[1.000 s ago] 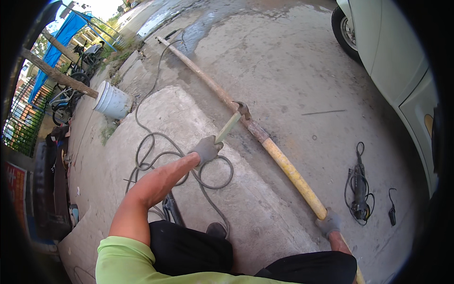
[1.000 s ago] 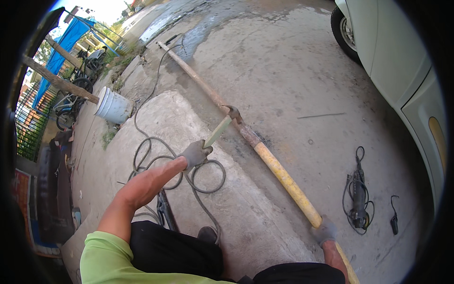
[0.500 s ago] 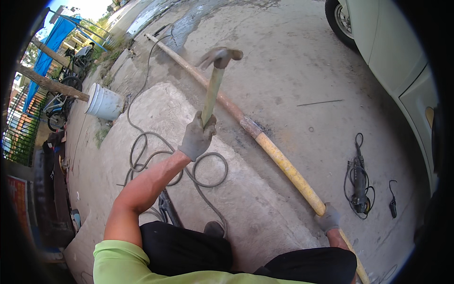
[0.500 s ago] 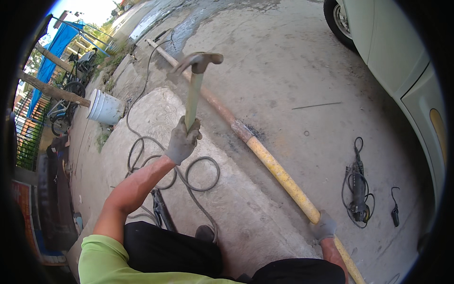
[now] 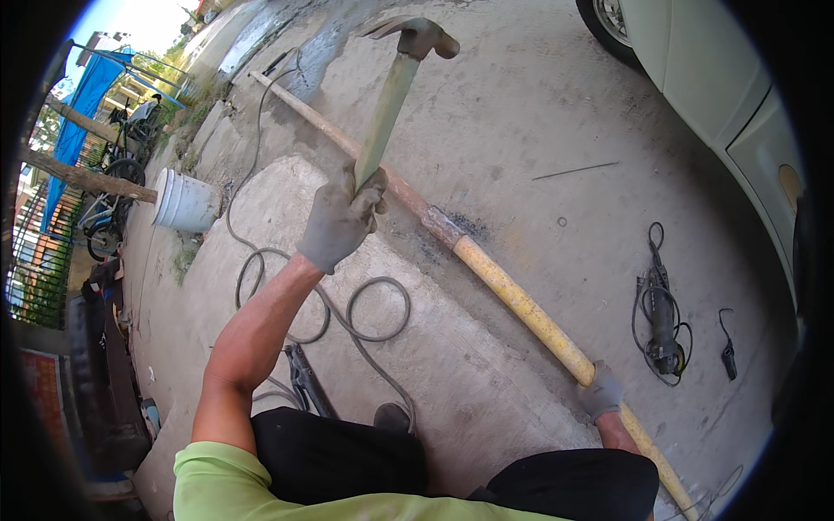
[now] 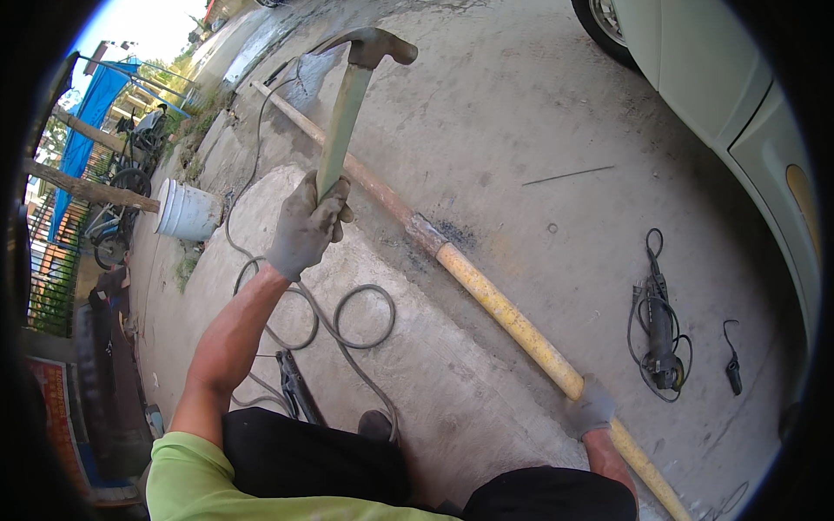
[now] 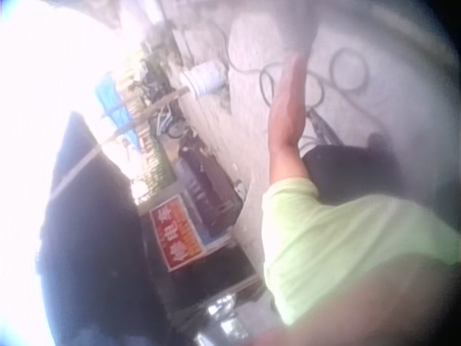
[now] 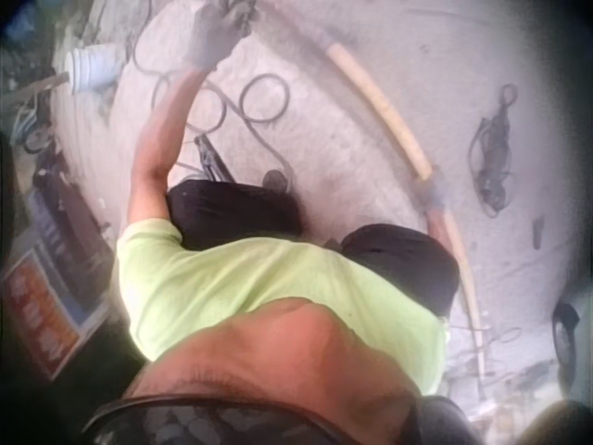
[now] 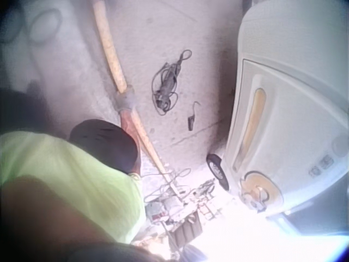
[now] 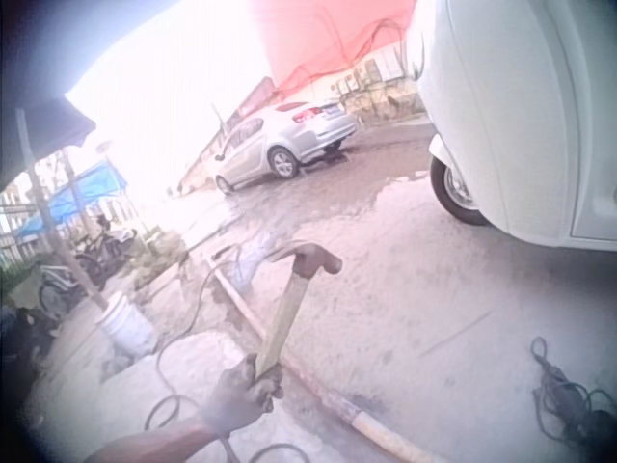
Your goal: The person welds a long metal rod on the ground using a welding torch, then hammers the welded section to flatten it. The person repeats welding and hammering actions on the same rod.
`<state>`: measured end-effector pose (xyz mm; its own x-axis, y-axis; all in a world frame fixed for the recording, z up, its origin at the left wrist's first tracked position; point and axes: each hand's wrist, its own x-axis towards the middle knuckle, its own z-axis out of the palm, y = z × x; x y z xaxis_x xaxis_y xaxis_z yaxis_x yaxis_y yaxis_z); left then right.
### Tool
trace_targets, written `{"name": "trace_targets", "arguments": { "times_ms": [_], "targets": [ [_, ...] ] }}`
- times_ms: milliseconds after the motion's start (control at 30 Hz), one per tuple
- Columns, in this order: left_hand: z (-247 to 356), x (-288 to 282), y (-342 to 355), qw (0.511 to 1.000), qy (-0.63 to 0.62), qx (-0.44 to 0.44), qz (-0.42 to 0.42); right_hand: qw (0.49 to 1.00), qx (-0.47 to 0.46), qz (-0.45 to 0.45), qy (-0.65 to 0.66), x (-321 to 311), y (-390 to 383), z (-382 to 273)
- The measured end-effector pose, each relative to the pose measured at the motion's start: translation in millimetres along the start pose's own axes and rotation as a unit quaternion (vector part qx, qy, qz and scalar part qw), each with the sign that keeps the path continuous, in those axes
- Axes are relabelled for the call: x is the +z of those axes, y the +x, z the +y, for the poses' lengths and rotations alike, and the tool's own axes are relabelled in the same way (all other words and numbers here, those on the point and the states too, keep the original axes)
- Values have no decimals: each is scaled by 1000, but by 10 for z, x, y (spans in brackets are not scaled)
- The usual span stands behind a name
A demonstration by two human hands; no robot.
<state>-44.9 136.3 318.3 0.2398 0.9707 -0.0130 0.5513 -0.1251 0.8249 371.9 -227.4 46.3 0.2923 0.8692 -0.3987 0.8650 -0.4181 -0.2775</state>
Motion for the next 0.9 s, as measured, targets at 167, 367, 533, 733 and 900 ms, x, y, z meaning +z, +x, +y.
{"name": "trace_targets", "arguments": {
  "times_ms": [167, 367, 533, 733, 900],
  "targets": [
    [-1501, -160, -84, 876, 450, -56, -166, 1000, -1, -19, -13, 16, 68, -220],
    [-594, -40, 138, 947, 180, -222, -144, 1000, -4, -17, -12, 71, 51, -10],
    [4, -225, -96, 997, 27, -65, -19, 1000, -24, -17, 10, 23, 94, 82],
    [-985, 139, -608, 996, -42, 25, 77, 998, -16, -58, 16, -160, 171, -96],
    [-1828, 111, -631, 960, 236, -104, -113, 999, -14, -42, 11, -135, 280, -177]
  ]
}}
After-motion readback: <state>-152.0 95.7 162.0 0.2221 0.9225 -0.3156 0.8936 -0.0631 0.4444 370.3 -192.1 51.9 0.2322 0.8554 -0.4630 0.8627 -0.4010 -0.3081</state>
